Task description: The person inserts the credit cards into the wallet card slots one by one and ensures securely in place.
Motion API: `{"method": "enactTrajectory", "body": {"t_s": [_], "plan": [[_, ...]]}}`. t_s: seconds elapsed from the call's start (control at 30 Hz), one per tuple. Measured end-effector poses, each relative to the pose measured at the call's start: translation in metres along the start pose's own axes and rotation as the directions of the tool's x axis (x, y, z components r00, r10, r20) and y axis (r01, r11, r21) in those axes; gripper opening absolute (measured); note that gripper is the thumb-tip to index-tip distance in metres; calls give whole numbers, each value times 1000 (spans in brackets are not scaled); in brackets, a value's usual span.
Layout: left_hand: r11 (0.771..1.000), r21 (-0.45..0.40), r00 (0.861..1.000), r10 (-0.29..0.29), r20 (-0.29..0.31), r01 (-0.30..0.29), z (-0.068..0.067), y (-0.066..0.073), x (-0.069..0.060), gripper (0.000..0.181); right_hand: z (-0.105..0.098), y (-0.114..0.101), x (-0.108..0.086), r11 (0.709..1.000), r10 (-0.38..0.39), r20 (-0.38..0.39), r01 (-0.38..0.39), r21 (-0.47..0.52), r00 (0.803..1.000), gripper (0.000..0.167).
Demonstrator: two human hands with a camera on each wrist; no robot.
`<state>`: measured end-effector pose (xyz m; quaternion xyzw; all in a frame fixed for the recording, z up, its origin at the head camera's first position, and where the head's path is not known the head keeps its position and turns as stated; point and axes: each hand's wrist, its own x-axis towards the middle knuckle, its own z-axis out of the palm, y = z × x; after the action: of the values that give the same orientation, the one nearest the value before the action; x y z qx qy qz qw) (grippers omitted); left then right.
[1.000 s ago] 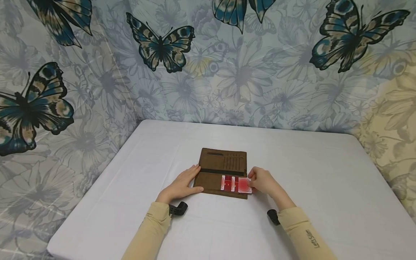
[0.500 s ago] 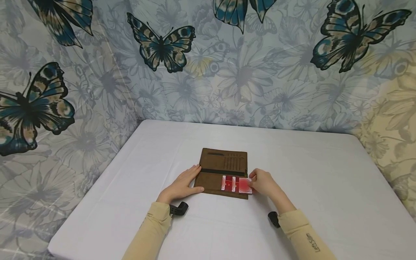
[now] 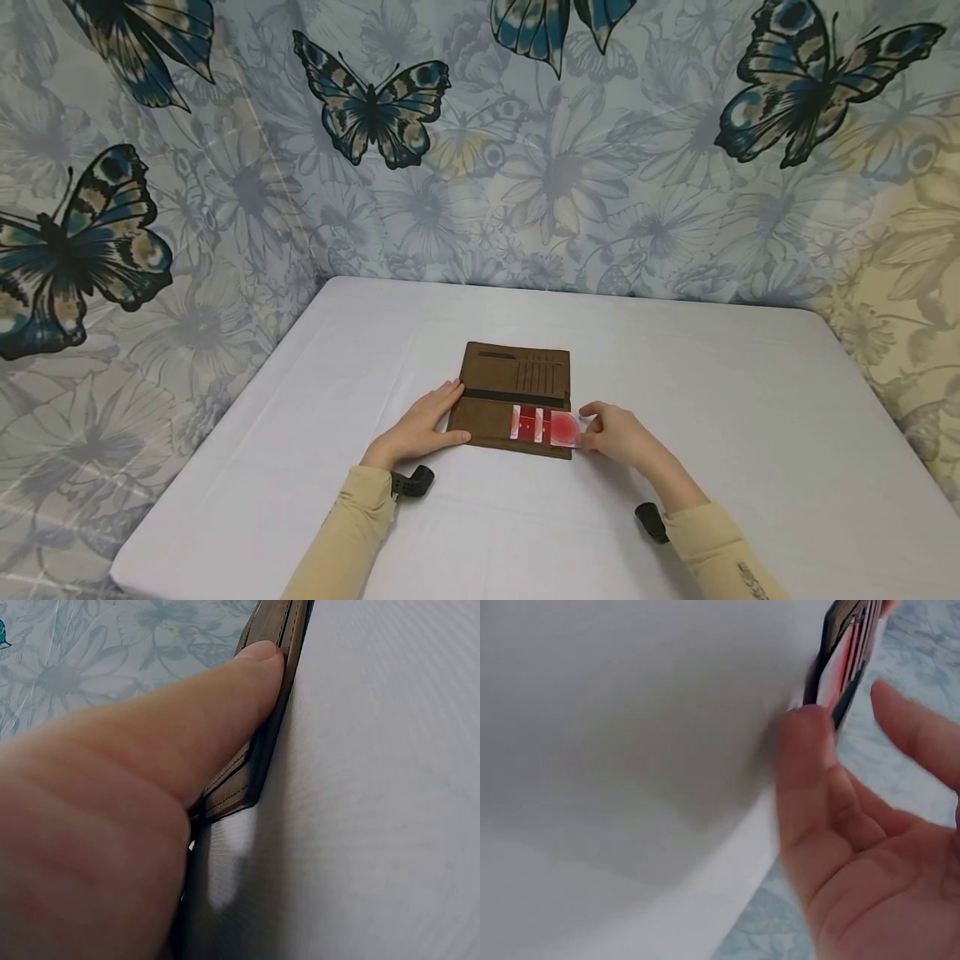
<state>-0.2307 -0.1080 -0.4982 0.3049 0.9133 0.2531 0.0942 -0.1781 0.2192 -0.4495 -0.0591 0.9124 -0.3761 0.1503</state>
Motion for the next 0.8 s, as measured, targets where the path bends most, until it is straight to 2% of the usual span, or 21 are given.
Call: {"method": "enactTrajectory", "body": {"t_s": [0.13,0.37,0.8], "plan": [[1000,1,1000,-4,-1,4,0,-1,0,84,2,2,-6,1000,7,33,-7,-8,999,47],[1000,-3,1000,-2,-5,2,1,-2,1,84,5,0,-10,1000,6,22,-6,-5,1000,43],[1000,0,1000,-2,-8,2,1,-1,1,84,8,-3,-15,995,-7,36,3,99,999,50]]}}
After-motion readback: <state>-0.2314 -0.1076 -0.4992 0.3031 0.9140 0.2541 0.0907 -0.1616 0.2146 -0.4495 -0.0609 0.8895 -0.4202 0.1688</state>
